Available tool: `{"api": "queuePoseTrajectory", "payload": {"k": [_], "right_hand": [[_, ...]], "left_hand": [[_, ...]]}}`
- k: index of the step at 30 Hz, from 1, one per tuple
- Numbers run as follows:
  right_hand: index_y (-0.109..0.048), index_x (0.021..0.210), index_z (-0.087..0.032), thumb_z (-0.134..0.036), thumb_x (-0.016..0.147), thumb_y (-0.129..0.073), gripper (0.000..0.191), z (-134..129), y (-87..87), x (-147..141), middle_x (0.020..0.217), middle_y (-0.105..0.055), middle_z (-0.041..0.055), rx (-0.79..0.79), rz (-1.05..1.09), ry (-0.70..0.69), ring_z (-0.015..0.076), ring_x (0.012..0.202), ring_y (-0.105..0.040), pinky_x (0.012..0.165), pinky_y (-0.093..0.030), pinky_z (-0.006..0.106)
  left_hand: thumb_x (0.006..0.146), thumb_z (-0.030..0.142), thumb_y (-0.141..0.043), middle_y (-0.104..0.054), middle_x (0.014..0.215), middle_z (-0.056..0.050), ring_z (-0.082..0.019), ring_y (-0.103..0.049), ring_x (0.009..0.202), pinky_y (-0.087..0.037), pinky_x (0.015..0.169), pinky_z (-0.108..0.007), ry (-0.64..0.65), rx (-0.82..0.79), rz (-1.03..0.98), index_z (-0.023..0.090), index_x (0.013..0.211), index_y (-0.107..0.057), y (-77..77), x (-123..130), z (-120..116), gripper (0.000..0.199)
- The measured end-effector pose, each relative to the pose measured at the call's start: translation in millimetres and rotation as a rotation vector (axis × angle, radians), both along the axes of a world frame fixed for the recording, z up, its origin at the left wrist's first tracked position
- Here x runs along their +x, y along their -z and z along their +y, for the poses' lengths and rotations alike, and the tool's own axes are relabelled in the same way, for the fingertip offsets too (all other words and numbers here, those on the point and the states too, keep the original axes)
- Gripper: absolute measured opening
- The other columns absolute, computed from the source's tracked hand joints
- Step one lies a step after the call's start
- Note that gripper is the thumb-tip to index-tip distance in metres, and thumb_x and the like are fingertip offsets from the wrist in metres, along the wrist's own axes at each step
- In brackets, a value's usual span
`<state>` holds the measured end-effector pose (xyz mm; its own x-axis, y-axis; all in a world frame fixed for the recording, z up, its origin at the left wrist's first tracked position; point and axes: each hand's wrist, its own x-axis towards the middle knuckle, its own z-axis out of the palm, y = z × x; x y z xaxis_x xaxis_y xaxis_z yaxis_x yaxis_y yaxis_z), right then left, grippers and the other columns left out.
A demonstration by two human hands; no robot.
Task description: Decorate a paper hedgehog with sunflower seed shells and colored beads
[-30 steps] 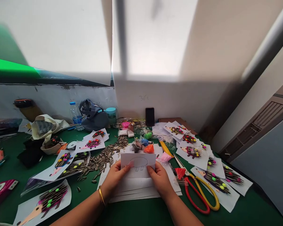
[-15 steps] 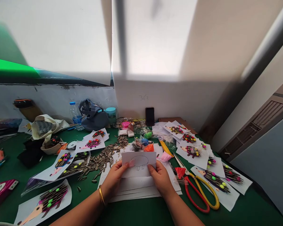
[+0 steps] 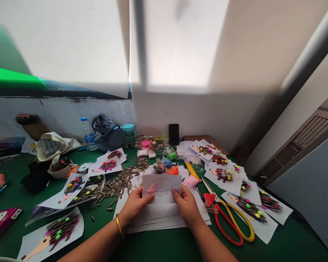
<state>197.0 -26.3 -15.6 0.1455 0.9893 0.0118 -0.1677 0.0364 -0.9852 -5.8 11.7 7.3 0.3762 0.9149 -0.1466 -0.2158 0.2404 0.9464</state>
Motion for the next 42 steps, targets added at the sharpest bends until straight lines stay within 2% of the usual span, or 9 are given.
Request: {"api": "queuePoseTrajectory", "payload": {"k": [5,10,13,16,21,30,37,42], "right_hand": [[-0.067,0.112,-0.024,-0.051,0.076,-0.071,0.045,-1.3,-0.3,-1.2,0.111,-0.071,0.0075,0.032,-0.008,-0.027,0.0323,0.104,-0.064,0.094,-0.048,0.046],[-0.066,0.113,-0.024,-0.049,0.078,-0.069,0.043,-1.6,-0.3,-1.3,0.114,-0.069,0.0077,0.026,-0.003,-0.036,0.0313,0.106,-0.063,0.096,-0.047,0.045],[-0.066,0.113,-0.023,-0.050,0.078,-0.068,0.044,-2.2,-1.9,-2.1,0.114,-0.070,0.0081,0.020,-0.007,-0.036,0.0317,0.106,-0.062,0.095,-0.047,0.045],[-0.067,0.111,-0.023,-0.053,0.076,-0.069,0.046,-3.6,-5.4,-3.8,0.113,-0.070,0.0083,0.021,-0.022,-0.057,0.0321,0.106,-0.063,0.094,-0.048,0.044],[-0.067,0.113,-0.021,-0.055,0.077,-0.068,0.050,-6.6,-12.1,-6.0,0.114,-0.069,0.0090,0.013,-0.090,-0.063,0.0315,0.108,-0.062,0.097,-0.047,0.044],[-0.065,0.116,-0.023,-0.051,0.080,-0.065,0.046,-3.8,-7.3,-3.4,0.114,-0.069,0.0078,0.031,-0.083,-0.047,0.0296,0.105,-0.063,0.094,-0.049,0.043],[-0.065,0.115,-0.021,-0.051,0.080,-0.065,0.046,-3.1,-4.6,-1.8,0.115,-0.069,0.0096,0.041,-0.097,-0.048,0.0304,0.106,-0.063,0.095,-0.048,0.044],[-0.066,0.114,-0.021,-0.053,0.079,-0.066,0.047,-3.2,-6.1,-2.4,0.113,-0.070,0.0099,0.048,-0.100,-0.029,0.0309,0.104,-0.064,0.093,-0.050,0.044]], "left_hand": [[0.058,0.045,-0.084,-0.073,0.094,-0.011,-0.024,-0.066,0.081,-0.050,0.072,-0.030,-0.037,-0.015,0.055,0.012,0.098,-0.071,6.8,-1.0,3.3,0.053],[0.063,0.048,-0.079,-0.073,0.093,-0.011,-0.023,-0.065,0.081,-0.049,0.071,-0.030,-0.039,-0.025,0.039,0.011,0.096,-0.070,5.1,-1.4,2.2,0.050],[0.060,0.042,-0.083,-0.073,0.097,-0.011,-0.023,-0.065,0.083,-0.050,0.072,-0.030,-0.042,-0.015,0.011,0.012,0.099,-0.067,2.9,0.0,0.2,0.052],[0.055,0.033,-0.086,-0.071,0.103,-0.010,-0.024,-0.065,0.089,-0.051,0.078,-0.032,-0.106,0.019,-0.030,0.015,0.107,-0.061,1.4,2.2,-1.1,0.060],[0.057,0.030,-0.085,-0.070,0.106,-0.012,-0.025,-0.065,0.094,-0.052,0.082,-0.034,-0.162,0.032,-0.011,0.014,0.111,-0.057,-1.9,3.6,-2.0,0.063],[0.061,0.028,-0.084,-0.069,0.112,-0.011,-0.026,-0.065,0.099,-0.051,0.085,-0.035,-0.073,0.039,-0.099,0.016,0.115,-0.058,4.6,4.1,-2.4,0.061],[0.065,0.035,-0.081,-0.071,0.107,-0.010,-0.023,-0.065,0.093,-0.050,0.081,-0.031,-0.077,0.018,-0.094,0.015,0.106,-0.063,-0.3,1.7,-0.8,0.049],[0.064,0.034,-0.082,-0.071,0.108,-0.010,-0.023,-0.066,0.092,-0.051,0.080,-0.031,-0.048,0.028,-0.086,0.015,0.107,-0.064,0.6,1.8,-1.2,0.051]]}}
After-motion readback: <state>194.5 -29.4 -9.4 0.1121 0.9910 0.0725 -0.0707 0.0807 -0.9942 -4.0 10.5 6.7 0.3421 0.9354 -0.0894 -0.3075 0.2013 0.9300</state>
